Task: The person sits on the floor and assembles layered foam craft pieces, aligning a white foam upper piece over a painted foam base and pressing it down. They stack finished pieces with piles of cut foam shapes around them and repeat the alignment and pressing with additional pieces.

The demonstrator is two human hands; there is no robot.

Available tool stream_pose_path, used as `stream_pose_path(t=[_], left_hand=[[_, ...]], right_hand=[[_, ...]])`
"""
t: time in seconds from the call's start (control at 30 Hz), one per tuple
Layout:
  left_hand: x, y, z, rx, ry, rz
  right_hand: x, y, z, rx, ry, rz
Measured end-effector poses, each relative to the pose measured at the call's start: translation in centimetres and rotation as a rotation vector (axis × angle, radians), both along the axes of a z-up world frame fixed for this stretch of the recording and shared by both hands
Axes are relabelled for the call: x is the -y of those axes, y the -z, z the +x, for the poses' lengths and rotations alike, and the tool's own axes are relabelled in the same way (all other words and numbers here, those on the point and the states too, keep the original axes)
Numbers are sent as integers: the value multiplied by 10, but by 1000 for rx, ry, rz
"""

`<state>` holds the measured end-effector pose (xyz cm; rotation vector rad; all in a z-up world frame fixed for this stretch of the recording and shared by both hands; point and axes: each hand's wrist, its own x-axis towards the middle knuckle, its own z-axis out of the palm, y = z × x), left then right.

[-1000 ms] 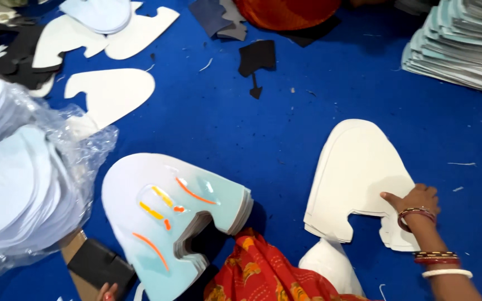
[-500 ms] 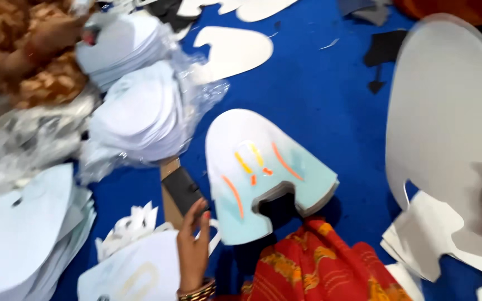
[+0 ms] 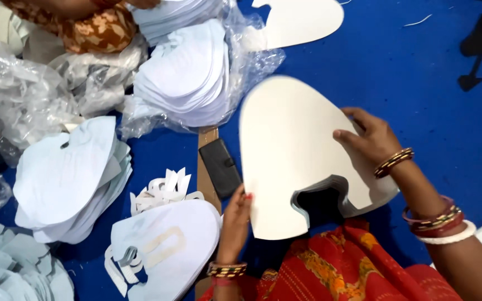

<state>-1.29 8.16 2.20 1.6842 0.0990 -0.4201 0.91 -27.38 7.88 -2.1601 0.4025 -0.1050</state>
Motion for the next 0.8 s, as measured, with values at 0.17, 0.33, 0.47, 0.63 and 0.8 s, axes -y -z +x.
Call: stream_pose_path(t=[0.17, 0.33, 0.47, 0.63, 0.8], left_hand=[[21, -9, 2, -26, 35, 267], [20, 5, 5, 276, 39, 337], [9, 3, 3, 353, -22, 238], [-65, 0, -12, 386, -42, 571], [-118, 28, -42, 455, 28, 917]], right_hand=[[-11, 23, -1, -258, 134, -78], [-10, 24, -7, -204, 108, -204], [-3, 48, -7, -142, 114, -405], [-54, 47, -23, 179, 36, -232], [-194, -50, -56, 115, -371, -93]])
